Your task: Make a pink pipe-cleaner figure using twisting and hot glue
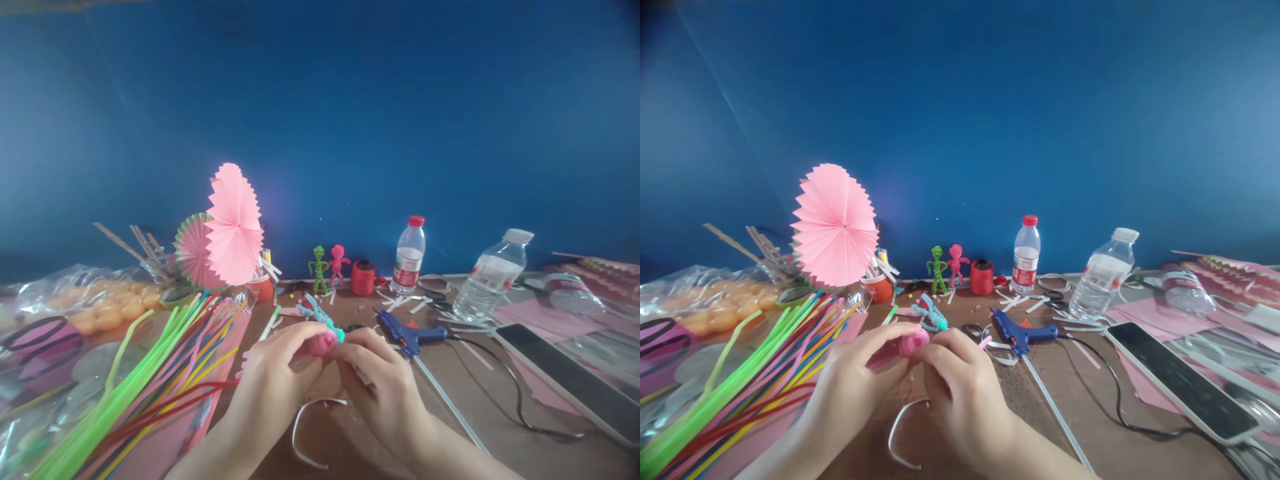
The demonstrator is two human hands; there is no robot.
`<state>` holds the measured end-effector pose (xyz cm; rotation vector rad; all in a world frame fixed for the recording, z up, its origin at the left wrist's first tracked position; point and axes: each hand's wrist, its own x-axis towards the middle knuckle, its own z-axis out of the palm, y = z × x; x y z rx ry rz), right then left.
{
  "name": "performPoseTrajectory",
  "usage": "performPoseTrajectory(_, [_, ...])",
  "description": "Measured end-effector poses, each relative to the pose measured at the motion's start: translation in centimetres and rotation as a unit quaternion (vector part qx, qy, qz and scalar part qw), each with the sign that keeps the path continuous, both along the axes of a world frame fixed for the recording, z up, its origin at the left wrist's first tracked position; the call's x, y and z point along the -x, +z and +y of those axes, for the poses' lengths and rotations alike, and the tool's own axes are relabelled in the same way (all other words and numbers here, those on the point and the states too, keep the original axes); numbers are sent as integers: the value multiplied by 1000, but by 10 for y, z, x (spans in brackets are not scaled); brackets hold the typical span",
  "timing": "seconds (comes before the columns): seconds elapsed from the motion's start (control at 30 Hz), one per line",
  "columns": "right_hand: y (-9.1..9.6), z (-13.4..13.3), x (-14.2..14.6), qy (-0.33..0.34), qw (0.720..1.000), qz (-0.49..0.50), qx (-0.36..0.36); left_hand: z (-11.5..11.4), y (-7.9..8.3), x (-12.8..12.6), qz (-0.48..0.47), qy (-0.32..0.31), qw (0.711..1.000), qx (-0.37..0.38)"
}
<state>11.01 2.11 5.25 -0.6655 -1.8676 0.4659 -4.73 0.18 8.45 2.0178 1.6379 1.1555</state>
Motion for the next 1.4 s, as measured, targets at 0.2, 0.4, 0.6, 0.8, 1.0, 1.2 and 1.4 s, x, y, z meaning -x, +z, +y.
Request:
performPoseTrajectory(0.2, [0,5,-2,17,1000,16,-10,7,-5,2,-165,-29,983,70])
performPoseTrajectory(0.4, [4,8,-5,5,998,33,-60,13,1,2,-294,-61,944,134])
performPoseTrajectory(0.6, [6,9,-8,1,997,7,-78,12,5,1,-312,-56,935,161])
performPoseTrajectory(0.8, [6,10,-10,-19,993,-16,-118,11,8,2,-332,-75,920,194])
performPoseTrajectory(1.0, [8,8,-13,-38,986,-33,-160,12,4,0,-411,-95,877,231])
performPoseTrajectory(1.2, [13,6,-11,-43,980,-14,-193,10,3,-5,-531,-115,796,268])
performPoseTrajectory(1.4, [10,7,-8,-6,993,15,-120,8,0,-6,-592,-137,736,298])
